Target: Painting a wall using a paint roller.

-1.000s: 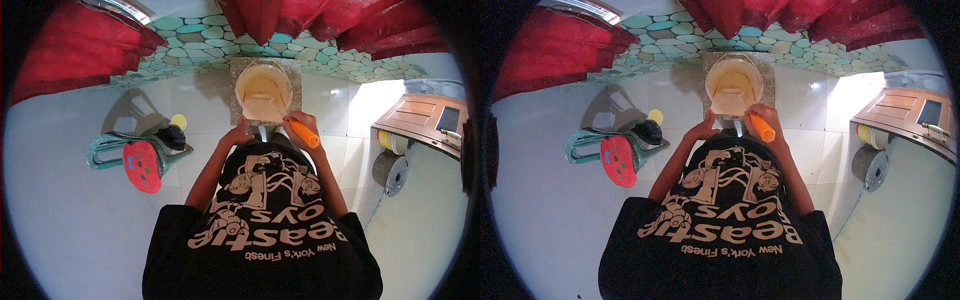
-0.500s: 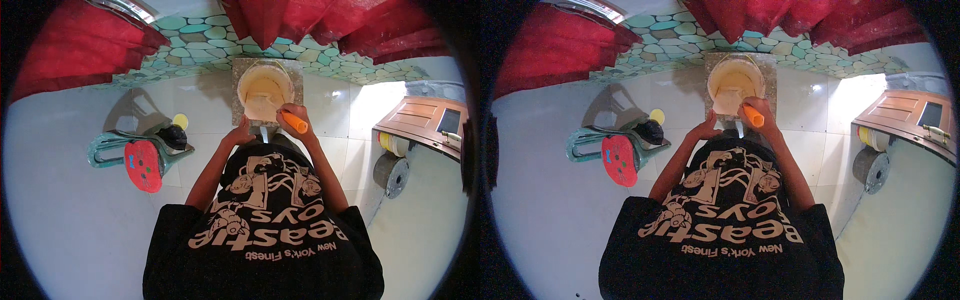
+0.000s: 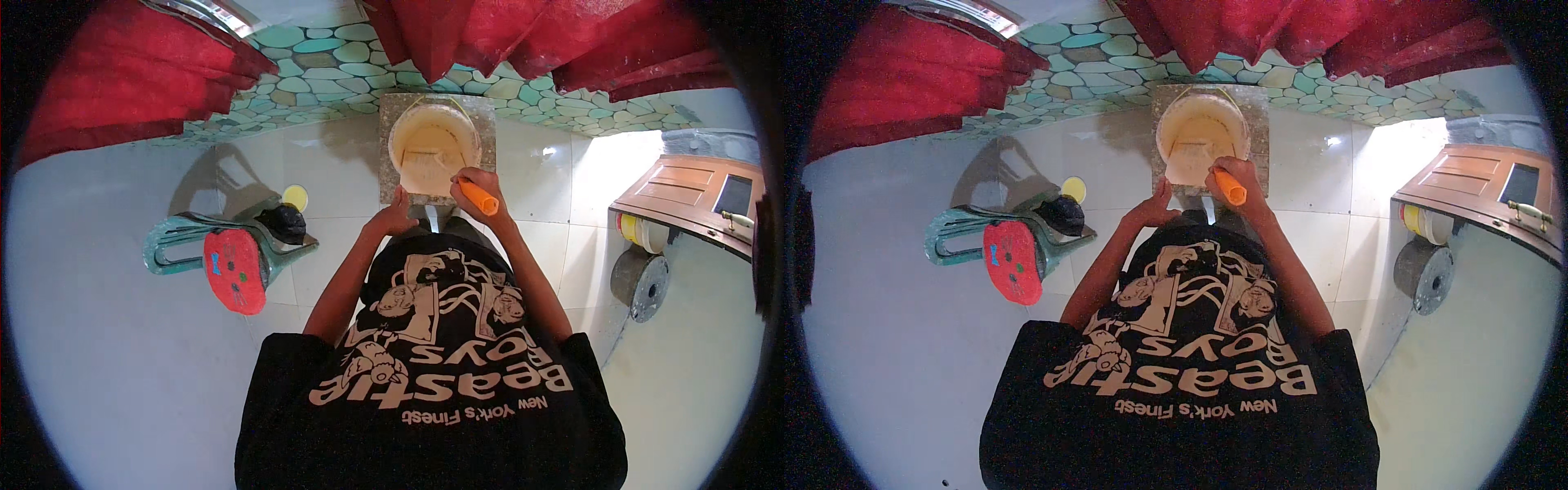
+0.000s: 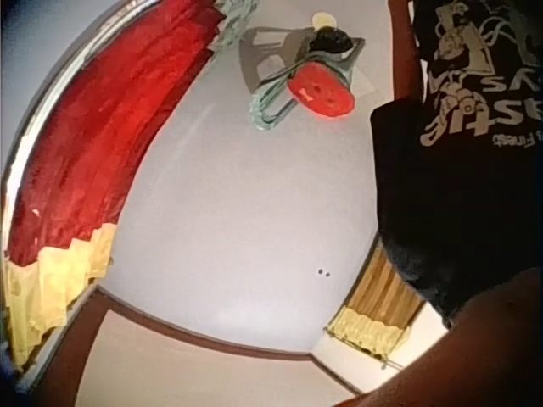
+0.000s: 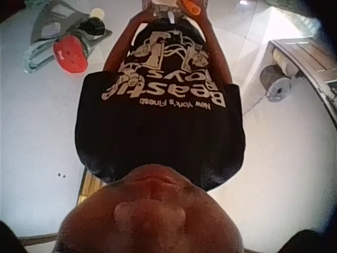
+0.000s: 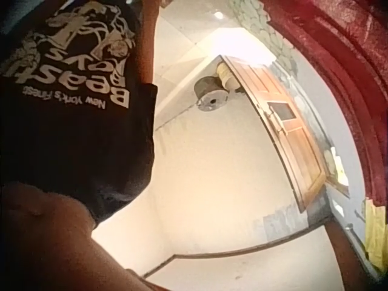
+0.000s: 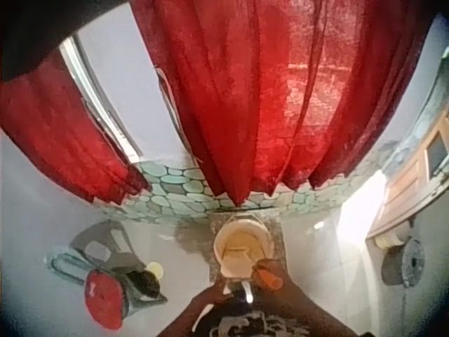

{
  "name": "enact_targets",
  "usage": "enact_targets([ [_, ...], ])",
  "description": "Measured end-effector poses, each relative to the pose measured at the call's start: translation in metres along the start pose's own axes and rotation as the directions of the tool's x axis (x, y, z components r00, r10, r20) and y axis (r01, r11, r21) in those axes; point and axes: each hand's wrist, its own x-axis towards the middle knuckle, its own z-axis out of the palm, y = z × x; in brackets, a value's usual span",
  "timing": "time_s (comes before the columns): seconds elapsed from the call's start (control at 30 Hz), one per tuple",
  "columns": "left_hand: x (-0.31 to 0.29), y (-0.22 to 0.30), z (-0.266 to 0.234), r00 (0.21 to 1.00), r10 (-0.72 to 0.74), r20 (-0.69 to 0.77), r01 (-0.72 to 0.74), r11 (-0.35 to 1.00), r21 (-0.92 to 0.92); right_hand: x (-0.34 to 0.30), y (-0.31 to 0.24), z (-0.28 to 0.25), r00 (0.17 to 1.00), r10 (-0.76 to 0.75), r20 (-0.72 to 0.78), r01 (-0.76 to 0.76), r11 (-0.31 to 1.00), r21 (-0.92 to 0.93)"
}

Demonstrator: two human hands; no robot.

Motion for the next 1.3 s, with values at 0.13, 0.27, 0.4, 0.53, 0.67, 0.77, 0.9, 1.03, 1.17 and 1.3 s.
enact_targets([
  [0.13,-0.001,0.003,0.004,1.0,-0.003,-0.017,0.004,1.0,0.008,-0.004,-0.051,-0.031,0.997,-0.018,0.079,0.023,0.998,-0.064],
  [0.27,-0.005,0.005,0.002,0.999,-0.039,-0.016,0.039,0.999,0.022,-0.017,-0.077,-0.048,0.974,0.21,-0.079,-0.204,0.976,0.08],
  [0.4,-0.005,0.006,0.002,0.999,-0.022,-0.034,0.024,0.999,0.045,-0.027,-0.094,-0.064,0.961,0.273,-0.044,-0.271,0.961,0.056],
  [0.53,-0.005,0.011,-0.004,0.998,-0.059,0.029,0.058,0.997,0.055,-0.027,-0.108,-0.062,0.989,0.151,-0.009,-0.15,0.988,0.015],
  [0.67,-0.004,0.007,-0.001,0.997,-0.072,0.023,0.071,0.996,0.053,-0.014,-0.081,-0.043,0.994,0.109,-0.011,-0.109,0.975,-0.191],
  [0.77,0.001,0.009,-0.001,0.999,-0.05,0.009,0.048,0.993,0.111,-0.004,-0.028,-0.011,0.996,0.053,-0.068,-0.057,0.997,-0.058],
  [0.9,0.003,0.009,-0.003,0.998,-0.054,0.039,0.049,0.992,0.116,0.003,0.014,0.011,0.98,-0.122,-0.158,0.122,0.992,-0.007],
  [1.03,0.004,-0.002,0.005,1.0,-0.008,-0.02,0.009,0.999,0.034,0.002,-0.053,-0.027,0.996,-0.013,0.086,0.021,0.996,-0.089],
  [1.17,-0.002,0.004,0.001,1.0,-0.029,-0.009,0.029,0.999,-0.046,-0.002,-0.079,-0.034,1.0,0.015,0.009,-0.014,0.996,-0.085],
  [1.3,-0.001,0.009,-0.003,1.0,-0.027,0.005,0.026,0.997,0.071,0.002,-0.035,-0.012,0.999,0.002,0.049,0.005,0.99,-0.139],
])
